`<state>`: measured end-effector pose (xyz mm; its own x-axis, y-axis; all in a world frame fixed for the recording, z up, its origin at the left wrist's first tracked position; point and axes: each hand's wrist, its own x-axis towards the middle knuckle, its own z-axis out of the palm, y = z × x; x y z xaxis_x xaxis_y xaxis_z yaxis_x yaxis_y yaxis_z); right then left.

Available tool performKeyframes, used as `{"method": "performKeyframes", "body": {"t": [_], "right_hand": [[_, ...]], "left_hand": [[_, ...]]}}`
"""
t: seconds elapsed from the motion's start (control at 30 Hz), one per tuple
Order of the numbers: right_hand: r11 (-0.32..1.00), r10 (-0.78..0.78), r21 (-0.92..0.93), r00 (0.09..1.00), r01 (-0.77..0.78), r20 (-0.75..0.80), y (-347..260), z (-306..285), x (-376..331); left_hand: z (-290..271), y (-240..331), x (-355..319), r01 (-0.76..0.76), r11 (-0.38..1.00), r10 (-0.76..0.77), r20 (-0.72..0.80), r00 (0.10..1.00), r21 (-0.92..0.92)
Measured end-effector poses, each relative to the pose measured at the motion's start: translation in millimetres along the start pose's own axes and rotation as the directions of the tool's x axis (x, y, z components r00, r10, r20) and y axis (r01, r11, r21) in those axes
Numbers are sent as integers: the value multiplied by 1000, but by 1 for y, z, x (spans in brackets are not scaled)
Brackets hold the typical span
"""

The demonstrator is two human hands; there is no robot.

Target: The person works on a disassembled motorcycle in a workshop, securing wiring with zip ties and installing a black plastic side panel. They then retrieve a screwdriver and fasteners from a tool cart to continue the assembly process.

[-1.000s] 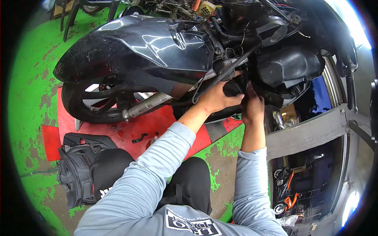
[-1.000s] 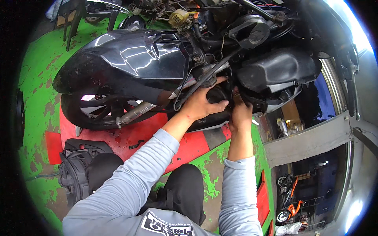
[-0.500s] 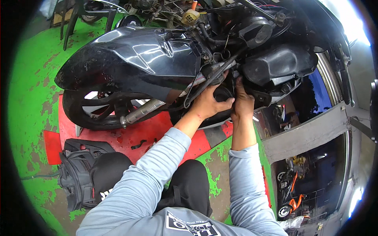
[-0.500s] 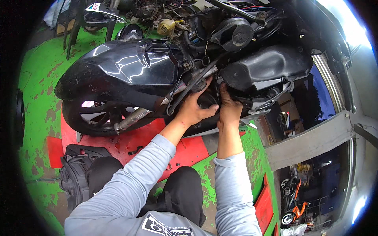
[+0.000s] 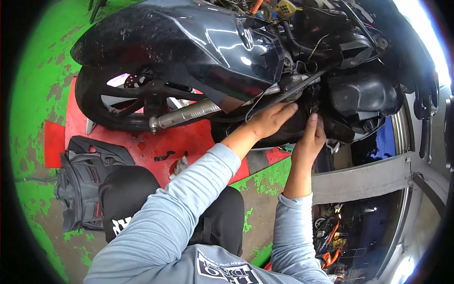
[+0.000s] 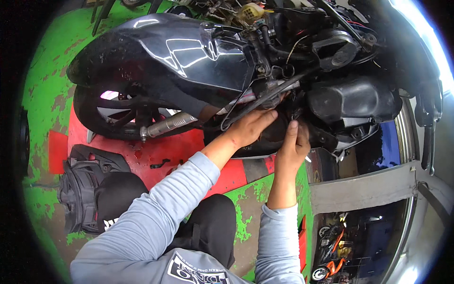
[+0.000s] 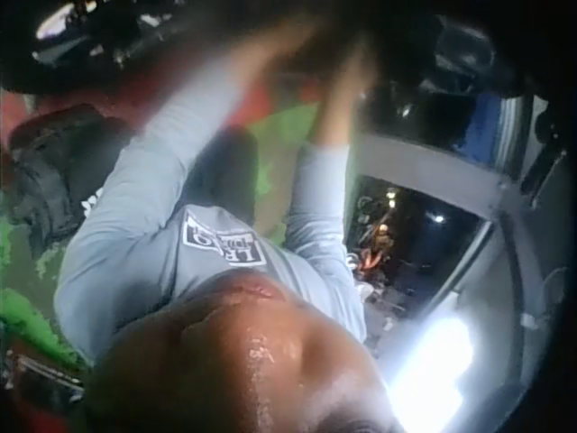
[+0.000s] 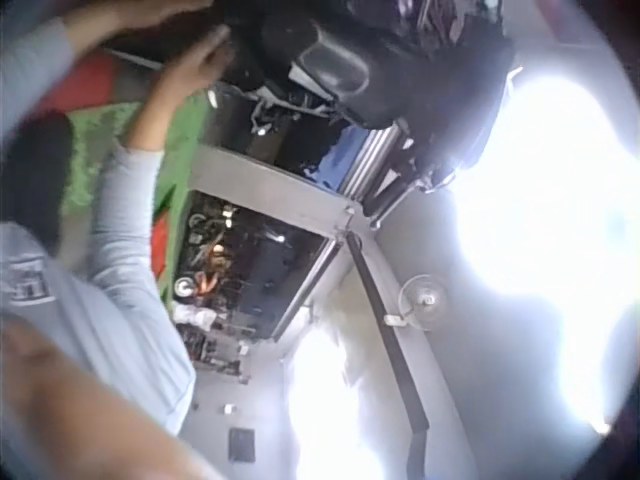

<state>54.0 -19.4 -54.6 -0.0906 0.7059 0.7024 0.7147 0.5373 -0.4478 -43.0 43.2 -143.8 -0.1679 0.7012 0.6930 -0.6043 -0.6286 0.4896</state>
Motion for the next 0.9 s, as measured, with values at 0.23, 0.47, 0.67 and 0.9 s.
{"method": "performKeyframes", "body": {"t": [0.23,0.47,0.67,0.9], "right_hand": [[980,-177,-139,945,143,-276,-5,11,3],[998,-62,-38,949,52,-310,13,15,-9],[984,-41,165,992,61,-119,19,21,-15],[931,-42,362,999,46,-20,18,16,-4]], "left_hand": [[-17,-24,4,-302,721,198,232,952,623],[-12,-12,6,-228,667,99,218,971,710],[-12,-19,7,-282,772,244,144,959,570],[-18,-21,9,-96,892,12,191,982,442]]}}
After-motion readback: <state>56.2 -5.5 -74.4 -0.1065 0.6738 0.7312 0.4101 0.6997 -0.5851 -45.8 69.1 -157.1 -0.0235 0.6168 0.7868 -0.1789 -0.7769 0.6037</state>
